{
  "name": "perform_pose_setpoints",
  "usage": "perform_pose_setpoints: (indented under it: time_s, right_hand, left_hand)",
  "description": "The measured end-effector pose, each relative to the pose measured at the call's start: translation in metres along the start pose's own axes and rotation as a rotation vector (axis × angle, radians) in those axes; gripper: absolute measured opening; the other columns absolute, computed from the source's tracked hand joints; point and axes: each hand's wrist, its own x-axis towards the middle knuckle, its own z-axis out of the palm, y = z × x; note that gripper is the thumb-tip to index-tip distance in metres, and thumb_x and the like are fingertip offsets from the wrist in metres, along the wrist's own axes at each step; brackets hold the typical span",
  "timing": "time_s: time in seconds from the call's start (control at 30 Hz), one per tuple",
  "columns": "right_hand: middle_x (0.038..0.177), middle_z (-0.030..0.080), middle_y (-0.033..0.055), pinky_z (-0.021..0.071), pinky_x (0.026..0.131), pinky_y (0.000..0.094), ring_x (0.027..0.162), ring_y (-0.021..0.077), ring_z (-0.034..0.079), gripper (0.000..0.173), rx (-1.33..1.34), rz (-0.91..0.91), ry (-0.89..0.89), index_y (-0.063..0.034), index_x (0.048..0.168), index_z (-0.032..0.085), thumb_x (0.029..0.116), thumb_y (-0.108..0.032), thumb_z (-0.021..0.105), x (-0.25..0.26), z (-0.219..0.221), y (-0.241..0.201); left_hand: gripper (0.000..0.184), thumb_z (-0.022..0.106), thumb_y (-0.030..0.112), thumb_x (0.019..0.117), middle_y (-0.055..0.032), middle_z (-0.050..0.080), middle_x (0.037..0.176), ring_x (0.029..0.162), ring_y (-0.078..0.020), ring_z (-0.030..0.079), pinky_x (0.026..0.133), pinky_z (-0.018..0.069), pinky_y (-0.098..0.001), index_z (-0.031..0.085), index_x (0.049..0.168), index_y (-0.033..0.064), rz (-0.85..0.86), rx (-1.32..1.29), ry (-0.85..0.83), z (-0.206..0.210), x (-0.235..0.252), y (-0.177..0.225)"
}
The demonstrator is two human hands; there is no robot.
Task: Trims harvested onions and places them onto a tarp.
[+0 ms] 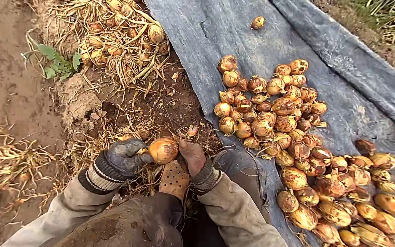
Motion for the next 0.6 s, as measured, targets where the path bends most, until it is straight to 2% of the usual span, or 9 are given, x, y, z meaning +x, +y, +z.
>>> perform_pose_setpoints:
  time_s: [0.13,0.17,0.2,0.27,0.3,0.33,0.4,0.5,0.6]
  right_hand:
    - [0.057,0.047,-0.0005,0.0410,0.044,0.0332,0.045,0.0118,0.043,0.068,-0.132,0.198,0.031,-0.0114,0.075,0.057,0.1043,-0.065,0.025,0.010,-0.002,0.017]
    - [0.063,0.052,0.0064,0.0461,0.052,0.0413,0.053,0.0198,0.051,0.073,-0.272,0.270,-0.022,-0.0069,0.082,0.060,0.1057,-0.063,0.020,0.012,-0.004,0.019]
    - [0.079,0.062,0.0164,0.0518,0.071,0.0538,0.072,0.0310,0.061,0.077,-0.395,0.358,-0.120,-0.0008,0.097,0.067,0.1071,-0.061,0.020,0.015,-0.006,0.018]
    - [0.101,0.068,0.0235,0.0507,0.090,0.0609,0.095,0.0378,0.065,0.079,-0.447,0.488,-0.215,0.0017,0.118,0.066,0.1051,-0.066,0.027,0.018,-0.002,0.023]
    - [0.095,0.068,0.0209,0.0536,0.084,0.0558,0.087,0.0337,0.066,0.076,-0.387,0.491,-0.147,0.0011,0.118,0.066,0.1039,-0.066,0.033,0.016,0.000,0.024]
    - [0.078,0.062,0.0131,0.0537,0.065,0.0442,0.065,0.0236,0.060,0.070,-0.276,0.455,-0.014,-0.0018,0.112,0.066,0.1025,-0.065,0.039,0.014,0.000,0.023]
    - [0.055,0.047,-0.0010,0.0415,0.042,0.0276,0.042,0.0084,0.042,0.065,-0.042,0.397,0.151,-0.0078,0.089,0.060,0.1046,-0.064,0.031,0.013,-0.007,0.014]
    - [0.052,0.047,-0.0062,0.0404,0.037,0.0232,0.038,0.0040,0.041,0.059,0.162,0.084,0.444,-0.0126,0.075,0.056,0.1087,-0.051,0.027,0.012,-0.025,-0.001]
    - [0.055,0.050,-0.0073,0.0457,0.037,0.0247,0.039,0.0055,0.046,0.055,0.251,-0.181,0.673,-0.0166,0.086,0.055,0.1097,-0.052,0.020,0.017,-0.060,-0.016]
  left_hand:
    - [0.037,0.066,0.039,0.0969,-0.0138,0.074,0.092,0.089,-0.0263,0.072,0.084,0.0570,-0.0530,0.076,0.093,0.0035,-0.302,0.390,0.112,-0.010,0.021,0.006]
    - [0.035,0.065,0.036,0.0990,-0.0151,0.074,0.096,0.093,-0.0277,0.072,0.086,0.0567,-0.0544,0.075,0.097,0.0026,-0.311,0.399,0.092,-0.008,0.027,0.008]
    - [0.031,0.064,0.031,0.0998,-0.0149,0.074,0.100,0.097,-0.0274,0.072,0.090,0.0565,-0.0532,0.075,0.100,0.0025,-0.265,0.394,0.010,-0.006,0.032,0.011]
    - [0.025,0.065,0.030,0.0994,-0.0088,0.074,0.108,0.107,-0.0229,0.070,0.098,0.0557,-0.0483,0.077,0.105,0.0093,-0.178,0.407,-0.336,0.000,0.042,0.018]
    - [0.025,0.063,0.036,0.1003,-0.0046,0.074,0.107,0.105,-0.0208,0.069,0.095,0.0556,-0.0483,0.076,0.106,0.0159,-0.198,0.456,-0.557,0.006,0.052,0.025]
    - [0.024,0.061,0.042,0.1007,-0.0008,0.073,0.102,0.098,-0.0192,0.070,0.087,0.0569,-0.0493,0.075,0.104,0.0223,-0.227,0.505,-0.719,0.016,0.063,0.029]
    - [0.022,0.059,0.038,0.1026,-0.0020,0.073,0.103,0.096,-0.0219,0.071,0.084,0.0564,-0.0536,0.074,0.109,0.0236,-0.297,0.515,-0.745,0.028,0.090,0.028]
    - [0.023,0.058,0.026,0.1024,-0.0085,0.074,0.115,0.107,-0.0301,0.070,0.092,0.0538,-0.0598,0.075,0.116,0.0197,-0.418,0.675,-0.504,0.010,0.130,-0.006]
    - [0.048,0.061,0.055,0.0972,-0.0191,0.072,0.103,0.099,-0.0411,0.069,0.085,0.0519,-0.0679,0.074,0.105,0.0094,-0.747,0.907,-0.618,-0.012,0.126,-0.064]
